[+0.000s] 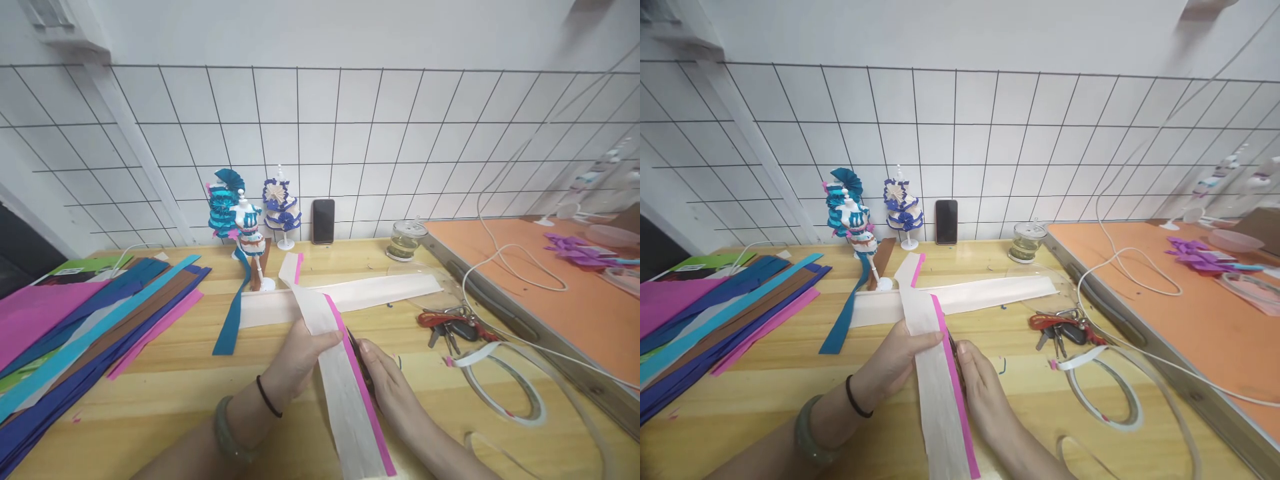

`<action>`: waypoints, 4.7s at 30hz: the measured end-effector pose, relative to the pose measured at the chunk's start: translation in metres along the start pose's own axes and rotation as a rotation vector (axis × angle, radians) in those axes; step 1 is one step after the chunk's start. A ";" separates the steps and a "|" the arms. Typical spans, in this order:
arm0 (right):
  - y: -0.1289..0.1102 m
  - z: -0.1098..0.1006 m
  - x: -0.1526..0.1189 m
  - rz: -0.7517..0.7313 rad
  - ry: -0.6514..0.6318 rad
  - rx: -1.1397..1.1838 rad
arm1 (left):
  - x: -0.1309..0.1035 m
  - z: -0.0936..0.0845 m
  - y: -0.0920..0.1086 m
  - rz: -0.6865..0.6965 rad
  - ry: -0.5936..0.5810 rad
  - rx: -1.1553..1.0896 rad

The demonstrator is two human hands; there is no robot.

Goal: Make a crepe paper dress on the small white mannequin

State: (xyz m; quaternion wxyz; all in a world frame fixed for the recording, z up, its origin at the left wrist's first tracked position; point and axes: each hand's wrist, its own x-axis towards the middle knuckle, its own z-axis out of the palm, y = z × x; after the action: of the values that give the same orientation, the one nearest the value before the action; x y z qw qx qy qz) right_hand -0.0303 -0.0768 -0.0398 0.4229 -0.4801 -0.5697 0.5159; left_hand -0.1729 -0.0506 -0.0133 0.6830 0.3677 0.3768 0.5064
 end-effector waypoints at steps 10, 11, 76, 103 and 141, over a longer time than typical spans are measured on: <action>-0.006 0.005 -0.004 -0.002 0.029 -0.018 | 0.000 0.000 -0.011 -0.006 0.024 0.035; -0.006 0.006 -0.004 -0.006 0.029 -0.019 | 0.000 0.000 -0.011 -0.008 0.029 0.036; 0.010 0.008 0.002 -0.006 0.058 -0.123 | 0.006 -0.003 -0.011 0.021 0.108 -0.106; 0.001 0.005 0.000 0.012 0.005 -0.054 | 0.004 -0.004 -0.014 0.042 0.048 -0.067; 0.005 0.006 0.002 -0.015 0.067 -0.041 | -0.003 0.008 -0.011 -0.003 0.107 -0.027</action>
State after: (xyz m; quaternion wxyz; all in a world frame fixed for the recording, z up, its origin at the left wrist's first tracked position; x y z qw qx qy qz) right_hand -0.0359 -0.0757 -0.0459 0.4355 -0.5013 -0.5693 0.4847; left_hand -0.1620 -0.0573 -0.0193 0.6678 0.3301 0.4063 0.5291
